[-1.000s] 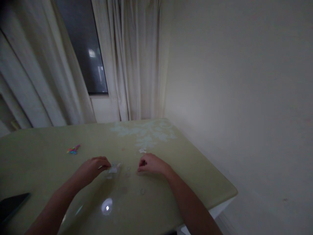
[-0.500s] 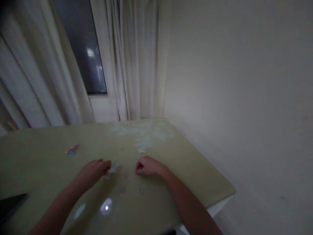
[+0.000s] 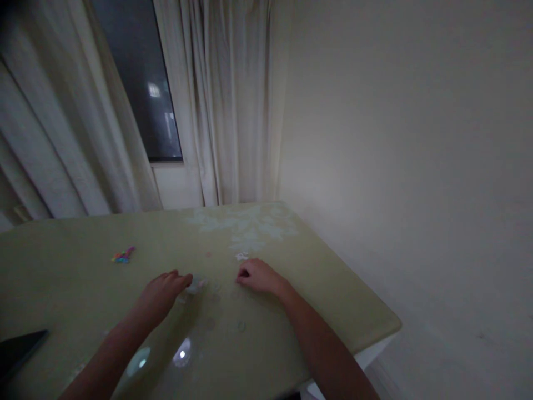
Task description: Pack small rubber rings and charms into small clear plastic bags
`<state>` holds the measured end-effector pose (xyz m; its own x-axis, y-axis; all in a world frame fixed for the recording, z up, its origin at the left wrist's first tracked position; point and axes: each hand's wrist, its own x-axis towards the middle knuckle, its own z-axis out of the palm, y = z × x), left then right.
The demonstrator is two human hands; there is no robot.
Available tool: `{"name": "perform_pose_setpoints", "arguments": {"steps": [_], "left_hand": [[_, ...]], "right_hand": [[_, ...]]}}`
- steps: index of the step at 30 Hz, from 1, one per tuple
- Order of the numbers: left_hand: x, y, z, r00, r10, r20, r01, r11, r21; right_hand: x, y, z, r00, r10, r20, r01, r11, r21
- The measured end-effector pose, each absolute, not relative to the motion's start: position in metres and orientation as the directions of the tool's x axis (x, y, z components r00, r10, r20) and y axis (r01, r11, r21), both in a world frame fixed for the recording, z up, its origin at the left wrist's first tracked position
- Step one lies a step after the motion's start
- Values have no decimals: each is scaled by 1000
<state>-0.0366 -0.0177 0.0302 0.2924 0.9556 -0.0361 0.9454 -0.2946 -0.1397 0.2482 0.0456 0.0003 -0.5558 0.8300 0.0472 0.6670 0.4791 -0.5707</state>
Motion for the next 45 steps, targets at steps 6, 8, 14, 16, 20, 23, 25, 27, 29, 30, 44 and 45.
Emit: {"name": "perform_pose_setpoints", "arguments": {"steps": [6, 8, 14, 16, 20, 23, 25, 27, 29, 30, 44, 45], "left_hand": [[-36, -16, 29, 313, 950, 6, 946, -311, -92], [-36, -14, 28, 327, 945, 10, 941, -325, -94], [-36, -14, 29, 331, 944, -15, 940, -331, -83], [-36, -14, 29, 330, 944, -18, 940, -331, -87], [-38, -14, 27, 336, 942, 7, 938, -334, -91], [-44, -11, 26, 331, 943, 31, 943, -330, -52], [-48, -7, 26, 322, 945, 66, 947, -322, -3], [-51, -4, 24, 296, 946, 130, 951, -305, 52], [-47, -3, 21, 305, 931, 200, 934, -334, 128], [-43, -3, 19, 331, 917, 222, 913, -371, 170], [7, -14, -9, 556, 829, 62, 830, -558, 1], [7, -14, -8, 557, 828, 58, 829, -559, 8]], "right_hand": [[250, 49, -4, -591, 806, 40, 631, 493, -599], [250, 51, -4, -615, 788, 44, 606, 507, -613], [249, 52, -4, -618, 786, 29, 646, 528, -550], [249, 51, -4, -603, 797, 32, 674, 530, -514], [247, 47, 0, -557, 828, 66, 722, 522, -454], [244, 43, 2, -555, 824, 113, 713, 541, -445], [241, 42, 2, -604, 785, 136, 659, 588, -468], [238, 41, 0, -661, 741, 120, 603, 619, -503], [236, 40, -2, -679, 732, 59, 598, 598, -533], [235, 39, -3, -674, 739, 23, 612, 575, -543], [230, 29, -2, -657, 752, -48, 690, 575, -439], [231, 29, -2, -662, 749, -26, 682, 589, -434]]}}
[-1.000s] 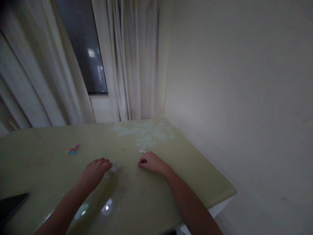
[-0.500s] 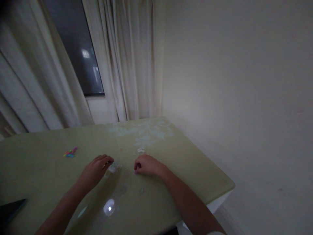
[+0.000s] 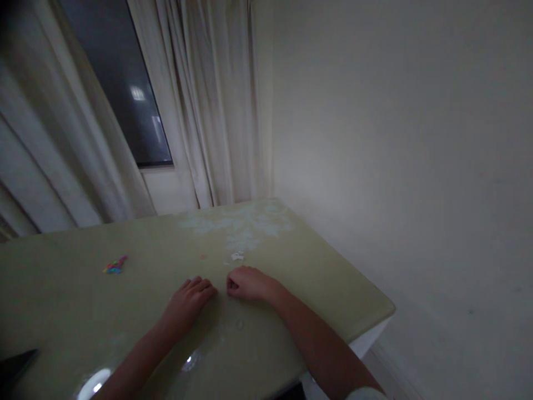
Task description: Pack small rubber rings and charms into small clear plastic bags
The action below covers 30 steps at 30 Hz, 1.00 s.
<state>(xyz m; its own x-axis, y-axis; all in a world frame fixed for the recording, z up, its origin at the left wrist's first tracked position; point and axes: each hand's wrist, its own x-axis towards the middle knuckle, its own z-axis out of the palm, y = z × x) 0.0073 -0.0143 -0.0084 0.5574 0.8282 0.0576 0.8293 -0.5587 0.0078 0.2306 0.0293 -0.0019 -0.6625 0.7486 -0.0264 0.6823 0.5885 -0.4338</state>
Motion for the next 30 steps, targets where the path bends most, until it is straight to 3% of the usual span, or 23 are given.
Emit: {"name": "perform_pose_setpoints", "arguments": {"steps": [4, 9, 14, 20, 22, 24, 26, 28, 30], "left_hand": [[12, -18, -4, 540, 840, 53, 841, -540, 1], [16, -20, -4, 501, 865, 18, 865, -501, 19], [15, -17, -7, 456, 890, 13, 882, -454, 127], [14, -19, -6, 413, 909, 45, 889, -414, 198], [12, -18, -7, 411, 908, 83, 877, -418, 238], [11, -17, -9, 389, 909, 149, 840, -416, 349], [11, -16, -9, 334, 917, 220, 738, -399, 544], [12, -15, -6, 260, 930, 260, 549, -364, 753], [14, -16, -2, 198, 942, 271, 334, -325, 885]], "right_hand": [[235, 31, 5, -676, 737, -4, 650, 594, -473], [243, 27, 19, -788, 587, -185, 531, 498, -686], [239, 21, 14, -810, 479, -337, 574, 531, -624], [232, 15, 8, -787, 509, -348, 612, 580, -537], [231, 15, 10, -804, 503, -316, 585, 578, -568], [231, 16, 13, -816, 533, -224, 527, 527, -667], [230, 18, 15, -780, 620, -83, 437, 445, -781], [228, 21, 15, -685, 727, 49, 350, 387, -853], [224, 23, 11, -584, 799, 143, 289, 369, -883]]}}
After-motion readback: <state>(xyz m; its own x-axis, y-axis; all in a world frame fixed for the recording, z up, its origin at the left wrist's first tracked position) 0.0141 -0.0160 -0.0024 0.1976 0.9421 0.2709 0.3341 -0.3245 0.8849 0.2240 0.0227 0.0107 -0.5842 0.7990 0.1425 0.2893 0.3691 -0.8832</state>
